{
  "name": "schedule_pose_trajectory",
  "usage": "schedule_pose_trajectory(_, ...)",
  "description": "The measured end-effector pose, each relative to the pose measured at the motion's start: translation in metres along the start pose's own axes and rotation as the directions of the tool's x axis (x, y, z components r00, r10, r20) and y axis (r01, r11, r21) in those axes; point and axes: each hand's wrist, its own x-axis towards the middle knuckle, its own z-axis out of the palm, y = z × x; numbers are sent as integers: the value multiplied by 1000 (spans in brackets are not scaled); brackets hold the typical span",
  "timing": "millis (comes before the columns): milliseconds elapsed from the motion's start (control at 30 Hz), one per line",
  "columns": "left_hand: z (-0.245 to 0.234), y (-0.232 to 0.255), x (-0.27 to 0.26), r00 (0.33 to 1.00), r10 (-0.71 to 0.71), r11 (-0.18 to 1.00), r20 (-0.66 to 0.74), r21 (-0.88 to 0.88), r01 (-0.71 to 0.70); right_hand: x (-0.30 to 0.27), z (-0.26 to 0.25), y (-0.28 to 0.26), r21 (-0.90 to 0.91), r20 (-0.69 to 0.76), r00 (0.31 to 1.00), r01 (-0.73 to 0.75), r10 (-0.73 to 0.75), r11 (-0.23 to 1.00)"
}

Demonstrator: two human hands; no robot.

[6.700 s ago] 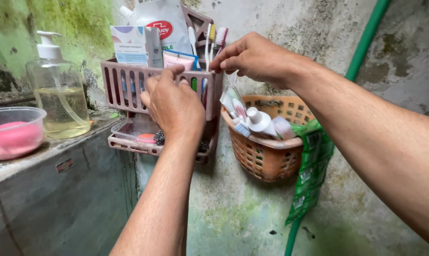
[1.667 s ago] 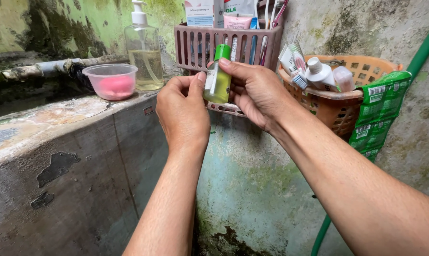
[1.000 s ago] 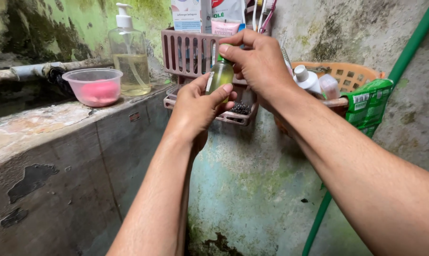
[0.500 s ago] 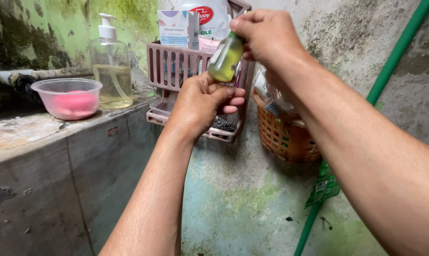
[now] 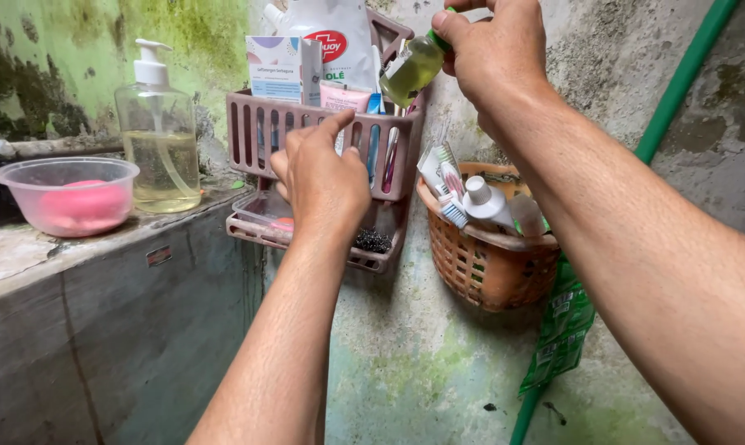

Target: The person is seen organizing and tidying various bathroom supplies, including soap, shampoo sachets, small bottles, and toothbrushes into plastic racks and baskets.

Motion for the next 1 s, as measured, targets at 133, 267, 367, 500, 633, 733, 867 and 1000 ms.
schedule_pose_trajectory(133,-2,-1,24,998,46,998,-30,50,-45,8,4,12,-23,-24,1000,-17,16,1000)
schedule_pose_trajectory(267,-10,-1,36,997,-47,994,-61,98,53,15,10,19,-59,-40,999,25,-27,998)
schedule_pose_trajectory(367,-12,2,39,998,-57,990,-37,125,61,17,16,15,-111,-1,1000,27,-28,993)
schedule_pose_trajectory(500,-7,5,39,999,26,989,25,148,-29,18,23,18,-253,78,997,19,1,967)
schedule_pose_trajectory(633,-1,3,47,992,119,981,32,151,-122,23,30,29,-308,190,982,85,-26,948)
schedule_pose_trajectory(733,8,-6,56,991,133,975,23,178,-135,24,34,35,-374,308,951,117,4,920)
schedule_pose_trajectory(867,11,-13,57,992,125,975,17,184,-126,21,37,39,-390,366,929,108,47,914)
schedule_pose_trajectory(1000,14,-18,57,992,128,979,14,156,-129,20,40,37,-358,449,884,41,134,933)
